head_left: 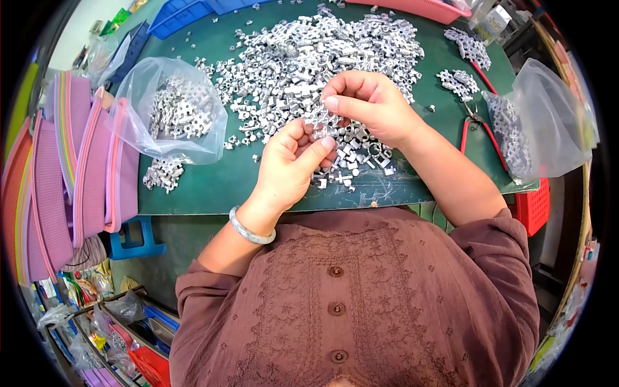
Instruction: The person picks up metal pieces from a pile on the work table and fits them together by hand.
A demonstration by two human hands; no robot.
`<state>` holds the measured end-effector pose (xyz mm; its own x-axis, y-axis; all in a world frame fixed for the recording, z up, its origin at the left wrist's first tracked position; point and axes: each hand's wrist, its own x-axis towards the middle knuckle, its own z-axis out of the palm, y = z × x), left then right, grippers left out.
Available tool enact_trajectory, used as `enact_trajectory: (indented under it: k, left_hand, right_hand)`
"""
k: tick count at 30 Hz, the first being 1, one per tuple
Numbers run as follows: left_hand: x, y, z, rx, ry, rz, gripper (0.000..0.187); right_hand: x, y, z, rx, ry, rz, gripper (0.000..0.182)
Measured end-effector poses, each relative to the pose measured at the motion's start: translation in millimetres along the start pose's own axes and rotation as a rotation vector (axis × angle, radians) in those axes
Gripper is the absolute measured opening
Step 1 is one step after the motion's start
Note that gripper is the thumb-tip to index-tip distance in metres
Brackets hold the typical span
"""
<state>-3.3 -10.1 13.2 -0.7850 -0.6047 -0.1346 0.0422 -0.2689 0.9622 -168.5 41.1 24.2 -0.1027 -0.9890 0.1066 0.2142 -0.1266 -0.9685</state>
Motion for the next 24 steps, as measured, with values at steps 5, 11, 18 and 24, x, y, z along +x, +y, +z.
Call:
enact_trajectory:
  k: [5, 11, 18, 24]
  left_hand:
    - [-0.8, -1.3, 3.3, 0.061, 0.039, 0.104, 0.012]
    - [-2.8, -3.0, 0.9, 0.321, 0.144, 0.339, 0.014]
    - [-5.0, -1.4, 0.1, 0.657, 0.247, 0.516, 0.015]
    - [-4.7, -1.3, -0.5, 0.65, 0.25, 0.542, 0.016]
  right_hand:
    - [-0.1, 0.6, -1.6, 0.009, -0.019, -0.025, 0.011]
    - [0.7, -0.5, -2.1, 0.04, -0.009, -0.033, 0.012]
    - [0.9, 1.8, -2.0, 0.025, -0.017, -0.045, 0.012]
    - [1.8, 3.0, -4.1, -0.001, -0.039, -0.043, 0.012]
